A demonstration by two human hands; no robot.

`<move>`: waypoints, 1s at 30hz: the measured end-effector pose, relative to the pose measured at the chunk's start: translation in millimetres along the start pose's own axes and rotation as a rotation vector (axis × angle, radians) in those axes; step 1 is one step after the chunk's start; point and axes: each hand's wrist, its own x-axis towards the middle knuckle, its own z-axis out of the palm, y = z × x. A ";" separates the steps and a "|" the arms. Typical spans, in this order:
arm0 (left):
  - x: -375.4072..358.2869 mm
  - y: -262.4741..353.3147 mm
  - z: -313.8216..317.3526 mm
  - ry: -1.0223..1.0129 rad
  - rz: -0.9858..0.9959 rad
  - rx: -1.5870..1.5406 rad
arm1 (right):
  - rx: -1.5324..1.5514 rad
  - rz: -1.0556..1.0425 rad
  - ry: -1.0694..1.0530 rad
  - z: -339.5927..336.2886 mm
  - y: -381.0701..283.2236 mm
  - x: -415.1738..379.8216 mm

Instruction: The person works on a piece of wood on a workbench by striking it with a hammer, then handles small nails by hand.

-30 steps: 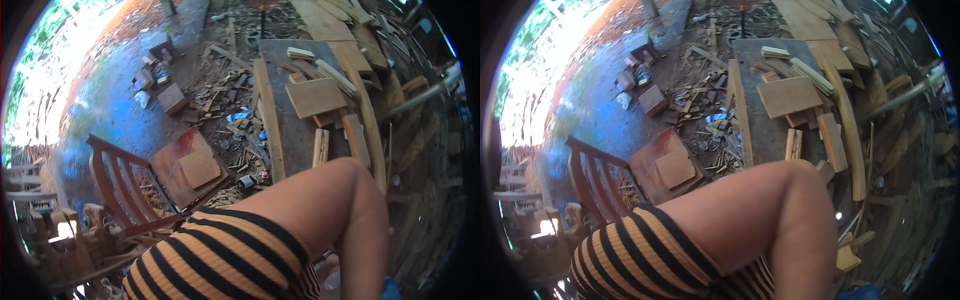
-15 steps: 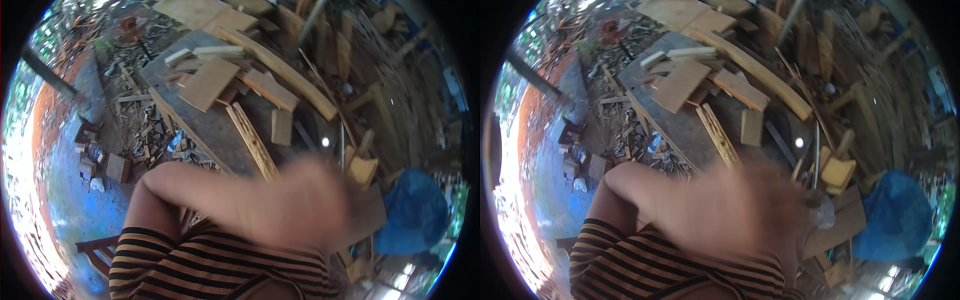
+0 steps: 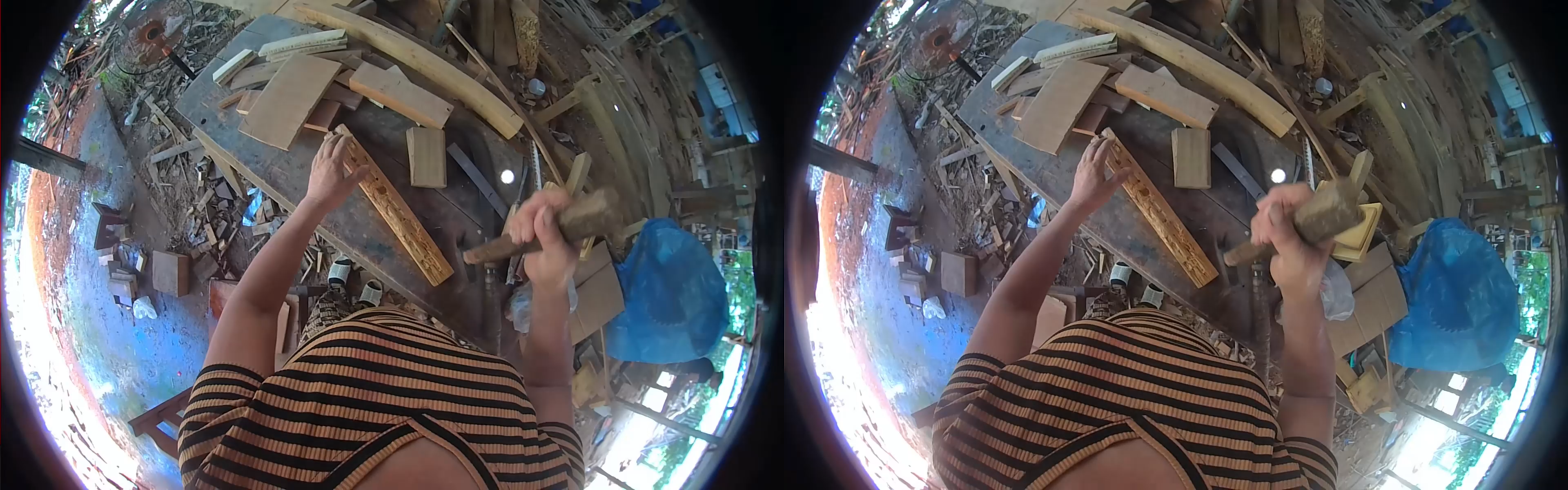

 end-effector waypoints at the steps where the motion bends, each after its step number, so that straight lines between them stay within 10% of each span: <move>1: 2.6 2.8 6.1 0.000 -0.006 -0.008 | 0.083 0.053 -0.060 8.6 -2.0 9.0; 30: 9.2 23.9 37.0 0.021 -0.211 0.015 | -0.178 0.388 -0.638 109.5 64.2 93.2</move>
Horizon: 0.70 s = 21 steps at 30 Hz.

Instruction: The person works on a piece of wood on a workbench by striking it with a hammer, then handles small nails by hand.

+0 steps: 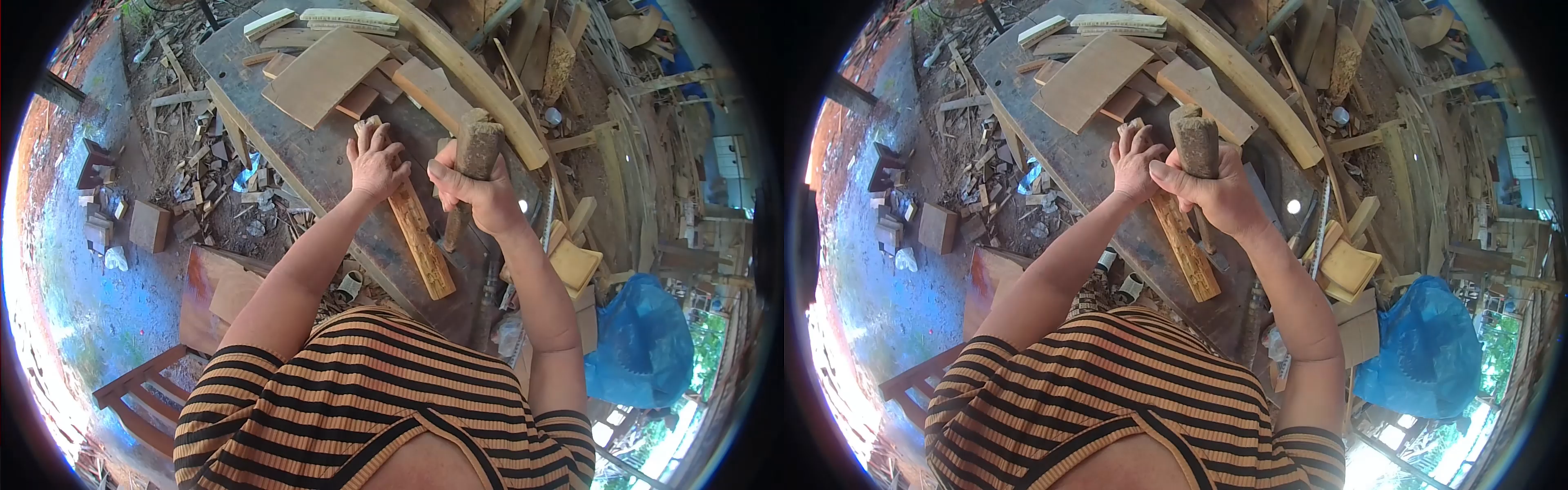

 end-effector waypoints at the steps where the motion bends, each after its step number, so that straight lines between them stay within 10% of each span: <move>1: 0.0 -0.5 0.2 -0.002 0.000 0.002 | -0.005 0.006 -0.006 1.2 -2.8 0.2; 21: 1.0 -0.6 2.6 0.040 0.015 -0.019 | -0.021 0.094 -0.112 11.0 2.1 17.1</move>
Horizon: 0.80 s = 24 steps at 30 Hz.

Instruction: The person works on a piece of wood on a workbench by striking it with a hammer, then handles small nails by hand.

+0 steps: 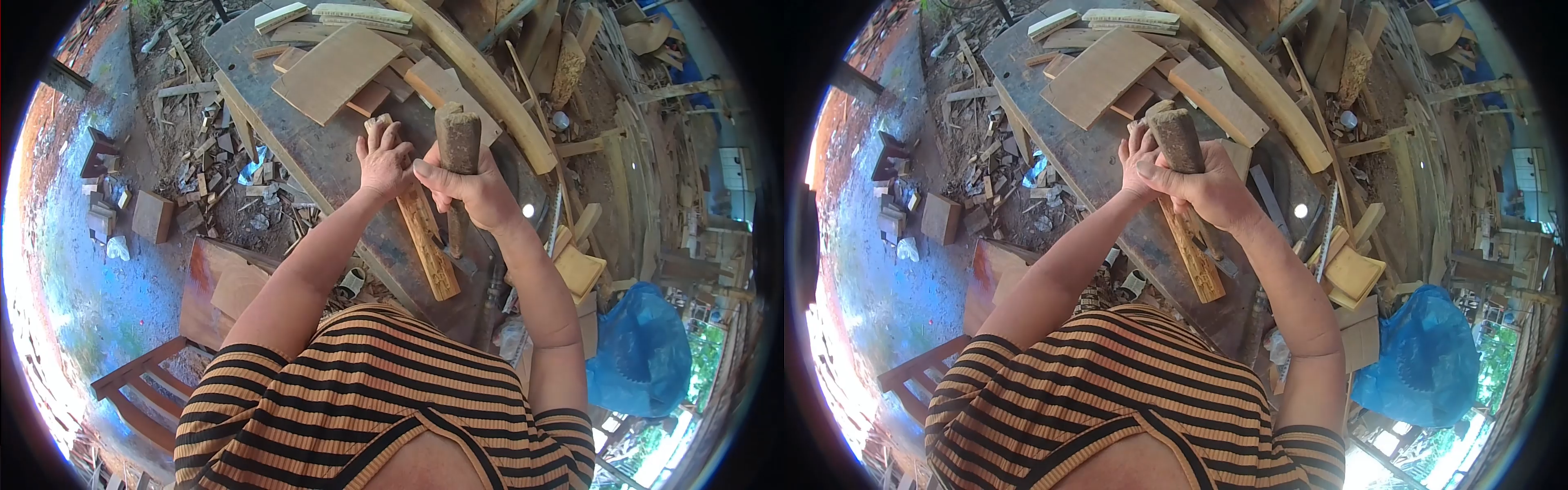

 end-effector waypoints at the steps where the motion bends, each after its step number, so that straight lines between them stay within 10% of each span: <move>1: 0.2 0.8 -1.0 0.001 -0.003 0.000 | 0.009 0.018 0.012 1.3 0.3 1.9; 24: 1.1 -7.3 5.1 -0.027 0.007 -0.006 | -0.064 -0.178 0.107 23.2 -1.7 -5.3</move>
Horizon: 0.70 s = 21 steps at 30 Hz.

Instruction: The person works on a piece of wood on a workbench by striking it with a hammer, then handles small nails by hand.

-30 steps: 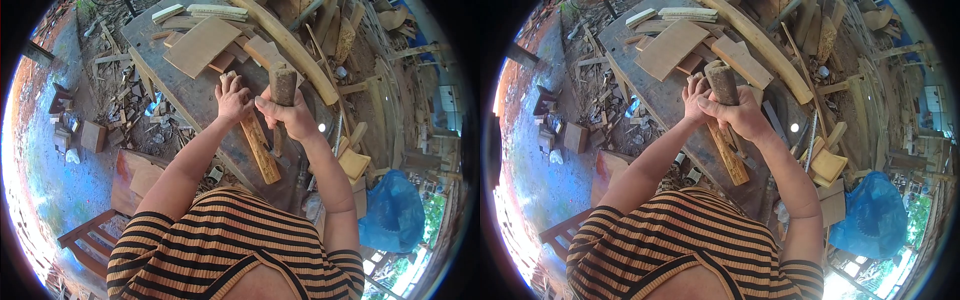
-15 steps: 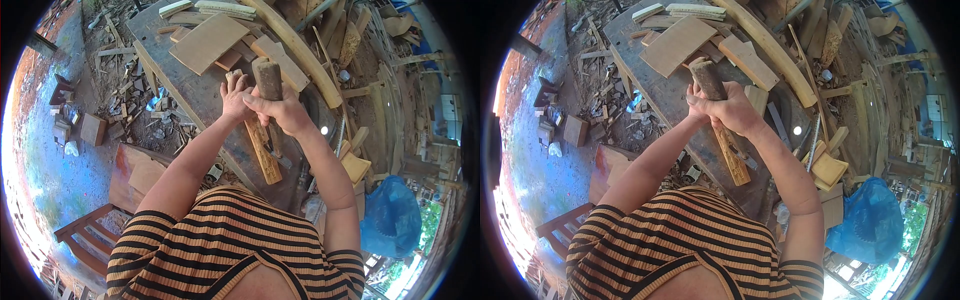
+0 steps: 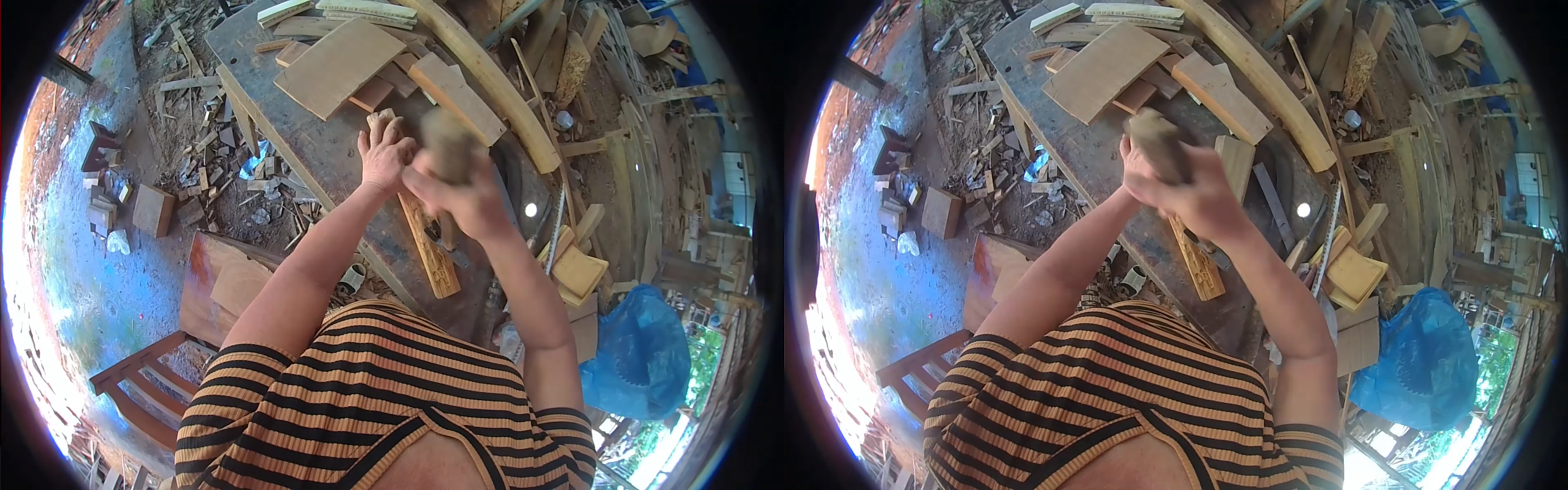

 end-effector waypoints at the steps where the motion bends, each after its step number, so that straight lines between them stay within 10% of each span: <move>1: 2.1 1.3 2.6 0.059 -0.028 -0.054 | -0.047 -0.067 0.010 -14.6 -5.1 -23.3; 3: 2.1 6.0 -6.7 0.015 -0.044 -0.008 | 0.087 -0.218 -0.081 -63.8 7.7 -76.2; 8: 5.0 4.6 -6.6 0.003 -0.036 0.026 | 0.365 -0.247 0.459 -116.9 22.4 -172.6; 21: 5.3 7.3 -6.6 -0.003 -0.022 0.083 | 0.349 -0.239 0.492 -97.5 9.4 -158.0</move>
